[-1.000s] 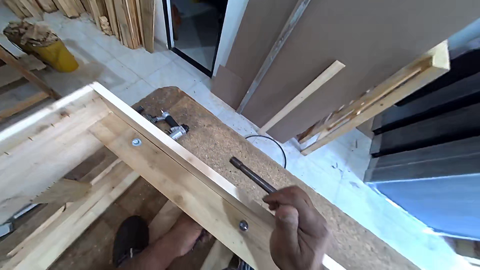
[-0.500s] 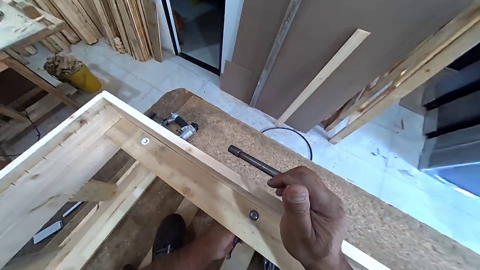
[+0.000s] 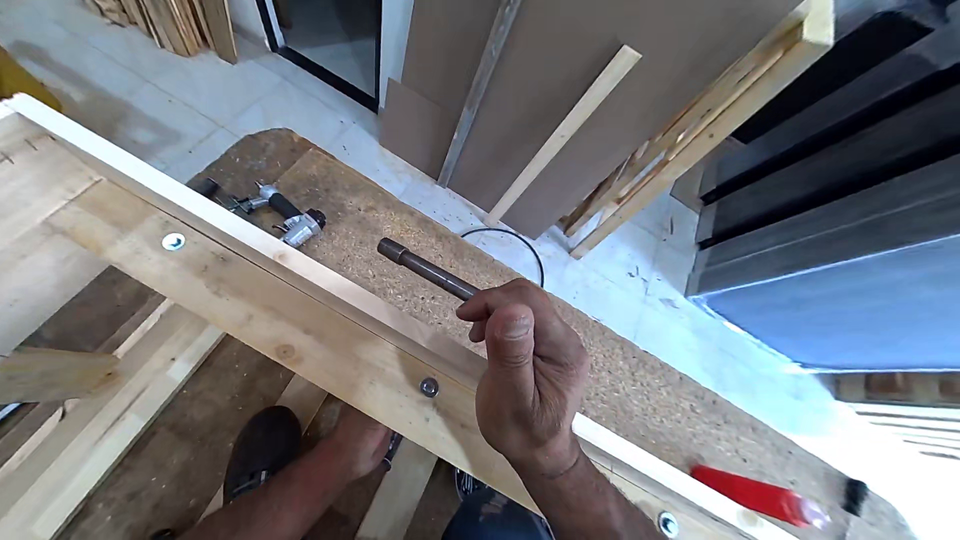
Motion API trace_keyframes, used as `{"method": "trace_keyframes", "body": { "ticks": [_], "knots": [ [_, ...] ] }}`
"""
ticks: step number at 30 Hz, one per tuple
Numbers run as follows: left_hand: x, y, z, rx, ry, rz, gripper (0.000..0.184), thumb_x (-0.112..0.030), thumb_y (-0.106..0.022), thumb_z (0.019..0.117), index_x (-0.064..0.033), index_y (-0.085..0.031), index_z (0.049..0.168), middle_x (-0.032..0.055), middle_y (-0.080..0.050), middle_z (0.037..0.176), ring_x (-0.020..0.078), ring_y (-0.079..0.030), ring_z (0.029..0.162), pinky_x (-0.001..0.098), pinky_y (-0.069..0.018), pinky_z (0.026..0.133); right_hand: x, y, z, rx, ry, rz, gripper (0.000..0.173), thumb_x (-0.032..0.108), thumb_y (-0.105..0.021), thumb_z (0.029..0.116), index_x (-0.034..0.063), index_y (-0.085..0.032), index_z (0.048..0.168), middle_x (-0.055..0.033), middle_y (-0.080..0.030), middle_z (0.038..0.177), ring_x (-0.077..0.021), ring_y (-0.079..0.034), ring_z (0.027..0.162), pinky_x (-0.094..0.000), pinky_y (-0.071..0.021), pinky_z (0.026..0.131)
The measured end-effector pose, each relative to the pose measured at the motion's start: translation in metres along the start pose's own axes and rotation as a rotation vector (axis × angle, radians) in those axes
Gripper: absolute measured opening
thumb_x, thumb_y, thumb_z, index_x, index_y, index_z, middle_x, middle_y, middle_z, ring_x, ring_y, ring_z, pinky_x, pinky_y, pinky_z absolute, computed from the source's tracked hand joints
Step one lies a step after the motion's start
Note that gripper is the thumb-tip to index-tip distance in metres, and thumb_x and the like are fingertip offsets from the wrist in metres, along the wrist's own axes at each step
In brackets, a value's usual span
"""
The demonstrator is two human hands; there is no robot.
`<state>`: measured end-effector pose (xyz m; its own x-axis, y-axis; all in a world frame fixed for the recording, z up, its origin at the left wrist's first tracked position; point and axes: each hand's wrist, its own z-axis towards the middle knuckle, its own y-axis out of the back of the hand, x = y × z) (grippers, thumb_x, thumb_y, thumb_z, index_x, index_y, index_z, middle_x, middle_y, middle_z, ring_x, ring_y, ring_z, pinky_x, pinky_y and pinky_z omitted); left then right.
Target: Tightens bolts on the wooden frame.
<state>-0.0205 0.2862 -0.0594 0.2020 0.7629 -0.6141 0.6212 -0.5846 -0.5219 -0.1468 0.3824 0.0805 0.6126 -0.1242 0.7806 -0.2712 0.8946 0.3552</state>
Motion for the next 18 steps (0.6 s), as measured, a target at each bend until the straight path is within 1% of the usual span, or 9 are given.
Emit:
{"method": "trace_keyframes", "body": {
  "ticks": [4, 7, 9, 11, 13, 14, 15, 16, 18],
  "knots": [
    [-0.004, -0.004, -0.004, 0.003, -0.002, -0.001, 0.025, 0.007, -0.050, 0.0997, -0.0024, -0.056, 0.122, 0.0071, -0.070, 0.104, 0.0149, -0.070, 0.098, 0.0339, -0.0605, 0.088, 0.001, -0.002, -0.001, -0.008, 0.013, 0.000, 0.052, 0.048, -0.039, 0.1096, 0.0112, -0.069, 0.089, 0.0054, -0.054, 0.075, -0.0023, -0.054, 0.069, -0.0182, -0.0453, 0.059],
    [-0.015, -0.005, -0.006, 0.021, 0.134, 0.109, 0.014, 0.003, -0.051, 0.1011, -0.0048, -0.060, 0.107, 0.0058, -0.070, 0.087, 0.0129, -0.067, 0.073, 0.0266, -0.0580, 0.065, 0.001, -0.003, -0.001, -0.001, 0.026, -0.023, 0.054, 0.049, -0.039, 0.1093, 0.0112, -0.069, 0.087, 0.0052, -0.054, 0.074, -0.0030, -0.053, 0.068, -0.0192, -0.0446, 0.059],
    [-0.021, 0.001, -0.006, 0.070, 0.294, 0.227, 0.008, -0.001, -0.053, 0.1024, -0.0053, -0.059, 0.104, 0.0062, -0.067, 0.082, 0.0147, -0.065, 0.066, 0.0268, -0.0556, 0.059, 0.000, -0.002, 0.000, 0.005, 0.026, -0.009, 0.053, 0.050, -0.040, 0.1085, 0.0106, -0.069, 0.088, 0.0048, -0.054, 0.075, -0.0029, -0.053, 0.068, -0.0189, -0.0450, 0.058],
    [-0.025, 0.012, -0.010, 0.080, 0.403, 0.321, 0.006, -0.005, -0.054, 0.1034, -0.0032, -0.059, 0.106, 0.0090, -0.067, 0.083, 0.0201, -0.068, 0.071, 0.0328, -0.0603, 0.065, -0.002, 0.000, -0.002, 0.008, 0.025, 0.079, 0.047, 0.053, -0.053, 0.1033, 0.0094, -0.068, 0.094, 0.0048, -0.053, 0.077, -0.0023, -0.051, 0.066, -0.0178, -0.0441, 0.057],
    [-0.041, 0.024, -0.019, 0.054, 0.426, 0.373, 0.015, -0.008, -0.051, 0.1056, 0.0009, -0.057, 0.117, 0.0148, -0.070, 0.093, 0.0292, -0.074, 0.084, 0.0447, -0.0649, 0.076, 0.002, 0.007, -0.005, -0.005, -0.003, 0.227, 0.035, 0.043, -0.078, 0.0905, 0.0125, -0.065, 0.102, 0.0061, -0.055, 0.080, -0.0009, -0.051, 0.065, -0.0162, -0.0463, 0.055],
    [-0.053, 0.029, -0.026, 0.030, 0.405, 0.388, 0.019, -0.007, -0.050, 0.1057, 0.0009, -0.054, 0.122, 0.0162, -0.070, 0.096, 0.0314, -0.075, 0.088, 0.0476, -0.0649, 0.079, 0.008, 0.014, -0.007, -0.011, -0.016, 0.255, 0.034, 0.036, -0.083, 0.0869, 0.0150, -0.064, 0.105, 0.0073, -0.057, 0.079, 0.0002, -0.051, 0.062, -0.0155, -0.0463, 0.053],
    [-0.067, 0.036, -0.034, 0.011, 0.356, 0.399, 0.022, -0.006, -0.049, 0.1049, 0.0001, -0.053, 0.125, 0.0171, -0.072, 0.099, 0.0319, -0.075, 0.090, 0.0479, -0.0647, 0.079, 0.015, 0.025, -0.012, 0.002, -0.014, 0.231, 0.031, 0.034, -0.082, 0.0883, 0.0161, -0.064, 0.106, 0.0079, -0.057, 0.077, 0.0007, -0.051, 0.060, -0.0153, -0.0471, 0.051],
    [-0.082, 0.044, -0.044, -0.002, 0.280, 0.387, 0.024, -0.006, -0.049, 0.1042, -0.0005, -0.054, 0.126, 0.0182, -0.073, 0.101, 0.0322, -0.075, 0.092, 0.0473, -0.0639, 0.081, 0.021, 0.036, -0.019, 0.049, 0.009, 0.196, 0.023, 0.035, -0.077, 0.0926, 0.0159, -0.066, 0.099, 0.0072, -0.059, 0.073, -0.0002, -0.054, 0.058, -0.0170, -0.0491, 0.050],
    [-0.107, 0.065, -0.066, -0.003, 0.064, 0.276, 0.022, -0.011, -0.048, 0.1017, -0.0035, -0.055, 0.121, 0.0211, -0.074, 0.104, 0.0362, -0.075, 0.097, 0.0507, -0.0630, 0.085, 0.031, 0.053, -0.038, 0.278, 0.013, 0.231, 0.039, 0.039, -0.064, 0.1024, 0.0134, -0.057, 0.074, 0.0018, -0.055, 0.062, -0.0071, -0.055, 0.055, -0.0250, -0.0476, 0.052]
  ]
}}
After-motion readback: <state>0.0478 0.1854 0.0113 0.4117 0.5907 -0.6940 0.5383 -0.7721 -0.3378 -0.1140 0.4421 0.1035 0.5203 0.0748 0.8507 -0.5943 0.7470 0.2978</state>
